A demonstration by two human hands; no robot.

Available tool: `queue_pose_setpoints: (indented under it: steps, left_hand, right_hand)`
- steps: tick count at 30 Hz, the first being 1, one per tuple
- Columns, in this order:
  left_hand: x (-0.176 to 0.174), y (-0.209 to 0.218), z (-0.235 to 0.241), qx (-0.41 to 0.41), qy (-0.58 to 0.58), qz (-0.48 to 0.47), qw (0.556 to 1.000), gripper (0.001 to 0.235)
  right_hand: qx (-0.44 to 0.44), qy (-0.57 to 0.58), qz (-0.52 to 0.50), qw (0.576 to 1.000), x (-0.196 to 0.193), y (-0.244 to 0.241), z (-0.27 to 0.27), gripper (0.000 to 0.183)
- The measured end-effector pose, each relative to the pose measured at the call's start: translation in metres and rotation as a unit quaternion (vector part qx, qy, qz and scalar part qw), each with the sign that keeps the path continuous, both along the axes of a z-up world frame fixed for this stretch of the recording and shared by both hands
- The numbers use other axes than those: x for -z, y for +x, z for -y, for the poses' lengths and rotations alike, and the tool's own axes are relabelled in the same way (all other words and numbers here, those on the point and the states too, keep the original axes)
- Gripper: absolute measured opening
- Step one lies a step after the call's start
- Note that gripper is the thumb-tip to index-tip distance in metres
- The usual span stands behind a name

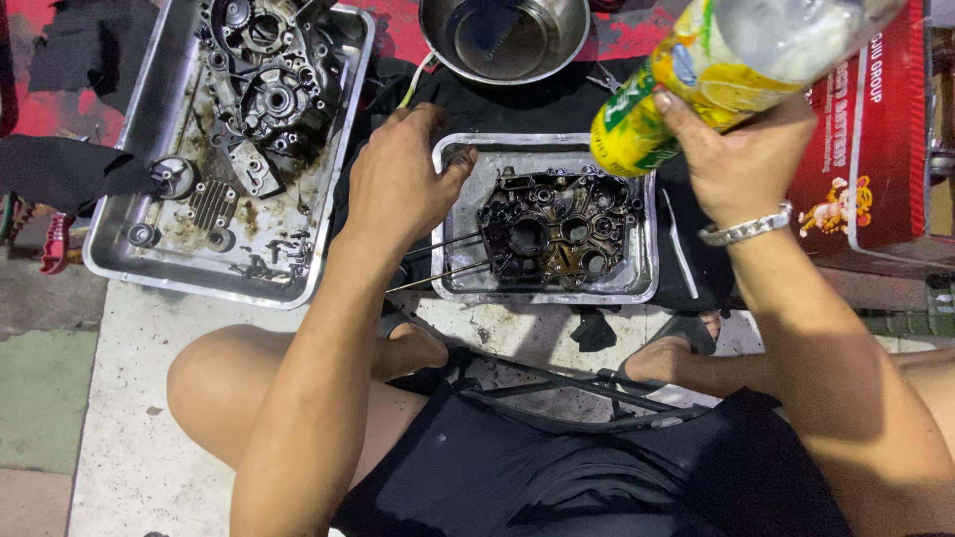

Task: The person wipes a metal tray with a black cloth, then places a cylinder head into the tray and pours a yellow liquid over it. They continue to wipe the cylinder head and tray with the cloth.

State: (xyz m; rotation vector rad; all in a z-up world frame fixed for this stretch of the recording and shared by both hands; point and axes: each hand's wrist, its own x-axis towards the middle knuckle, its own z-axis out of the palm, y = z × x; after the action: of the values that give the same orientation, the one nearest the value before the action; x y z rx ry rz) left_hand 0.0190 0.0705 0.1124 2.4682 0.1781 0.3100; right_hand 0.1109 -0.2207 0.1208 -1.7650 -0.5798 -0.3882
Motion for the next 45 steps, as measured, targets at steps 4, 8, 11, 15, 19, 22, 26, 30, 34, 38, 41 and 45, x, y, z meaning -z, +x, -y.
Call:
queue_pose_setpoints:
  steps: [4, 8, 11, 15, 19, 22, 26, 30, 34, 38, 41, 45]
  left_hand:
    - [0.001, -0.001, -0.001, -0.003, 0.008, -0.015, 1.0, 0.048]
    - [0.001, -0.003, -0.003, 0.001, 0.016, -0.01, 1.0, 0.05]
    - [0.002, -0.003, -0.002, 0.001, 0.018, -0.005, 1.0, 0.051]
    - [0.003, 0.0, 0.0, 0.003, 0.022, -0.008, 1.0, 0.051]
    - [0.003, 0.002, 0.001, 0.0, 0.019, -0.024, 1.0, 0.049]
    - [0.002, 0.002, -0.001, 0.0, 0.022, -0.036, 0.999, 0.049]
    - [0.002, -0.001, -0.004, -0.008, 0.028, -0.036, 0.999, 0.052]
    - [0.001, -0.003, -0.005, -0.002, 0.036, -0.014, 0.999, 0.054]
    - [0.001, -0.001, -0.002, -0.001, 0.034, -0.037, 0.999, 0.052]
    - [0.002, 0.001, 0.0, -0.001, 0.042, -0.047, 0.998, 0.053]
    - [0.003, 0.001, -0.001, 0.001, 0.042, -0.054, 0.998, 0.053]
    - [0.004, -0.001, 0.0, 0.007, 0.043, -0.051, 0.998, 0.053]
  right_hand:
    - [-0.013, 0.0, -0.02, 1.0, 0.004, 0.003, -0.002, 0.037]
    - [-0.004, -0.012, 0.007, 1.0, 0.008, 0.014, 0.008, 0.039]
    - [0.004, -0.111, 0.093, 0.99, 0.006, 0.015, 0.02, 0.036]
    - [-0.002, -0.048, 0.056, 0.997, 0.004, 0.014, 0.004, 0.042]
    - [-0.038, 0.007, 0.012, 0.999, 0.015, 0.006, -0.027, 0.038]
    - [-0.05, -0.013, 0.039, 0.998, 0.022, 0.001, -0.04, 0.035]
    - [-0.037, -0.071, 0.077, 0.994, 0.021, -0.001, -0.04, 0.027]
    - [-0.007, -0.107, 0.088, 0.99, 0.017, 0.006, -0.029, 0.031]
    - [-0.034, -0.05, 0.06, 0.996, 0.024, 0.009, -0.027, 0.033]
    - [-0.037, -0.027, 0.057, 0.997, 0.034, 0.01, -0.033, 0.036]
    - [-0.03, -0.072, 0.058, 0.995, 0.033, 0.011, -0.025, 0.029]
    - [-0.006, -0.053, 0.058, 0.997, 0.019, 0.01, -0.009, 0.035]
